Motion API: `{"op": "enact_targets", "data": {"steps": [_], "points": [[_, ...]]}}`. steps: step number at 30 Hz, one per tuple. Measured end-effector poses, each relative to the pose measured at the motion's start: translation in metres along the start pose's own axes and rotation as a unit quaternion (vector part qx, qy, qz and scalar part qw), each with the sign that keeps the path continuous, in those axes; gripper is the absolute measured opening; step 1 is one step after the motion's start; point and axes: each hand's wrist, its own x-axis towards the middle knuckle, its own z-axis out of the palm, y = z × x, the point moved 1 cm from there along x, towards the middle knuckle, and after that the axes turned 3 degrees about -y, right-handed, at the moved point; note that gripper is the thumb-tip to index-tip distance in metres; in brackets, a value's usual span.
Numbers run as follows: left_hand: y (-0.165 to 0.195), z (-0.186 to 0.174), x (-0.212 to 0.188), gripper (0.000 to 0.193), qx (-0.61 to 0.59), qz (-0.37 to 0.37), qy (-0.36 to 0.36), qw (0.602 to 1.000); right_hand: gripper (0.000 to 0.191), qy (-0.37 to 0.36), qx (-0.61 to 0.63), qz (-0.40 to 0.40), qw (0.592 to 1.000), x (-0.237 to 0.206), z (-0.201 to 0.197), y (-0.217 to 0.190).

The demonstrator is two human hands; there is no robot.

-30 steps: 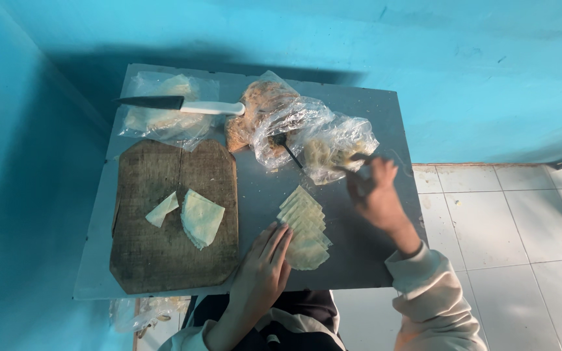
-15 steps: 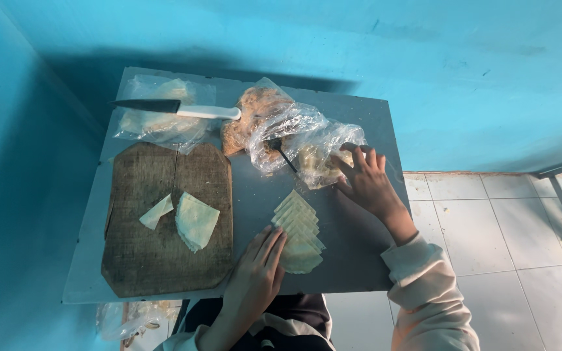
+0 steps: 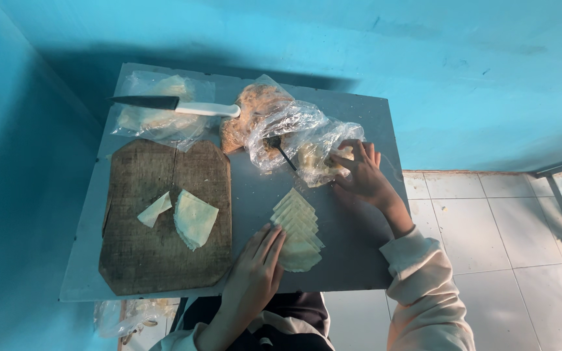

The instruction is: The person sits at a small table folding filled pastry wrappers. They take thin square wrappers, spoon filling from a plastic bag onto a wrapper using a spoon, then fold and press the wrapper closed, adding finished folded pastries to a stack on the table.

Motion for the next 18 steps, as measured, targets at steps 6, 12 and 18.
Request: {"op": "enact_targets", "data": {"steps": [6,12,18], "points": [[0.0,0.0,-0.002,0.055,-0.009,0.001,-0.001,1.0,0.047,0.05,0.036,-0.024,0.998,-0.006,0.001,0.002],[0.0,-0.002,0.0,0.056,0.001,0.008,-0.002,1.0,0.049,0.051,0.058,-0.002,0.997,-0.005,-0.006,-0.005],[0.004,-0.005,0.005,0.057,-0.006,0.007,-0.009,1.0,0.067,0.035,0.097,-0.106,0.989,-0.023,-0.037,-0.033]]}}
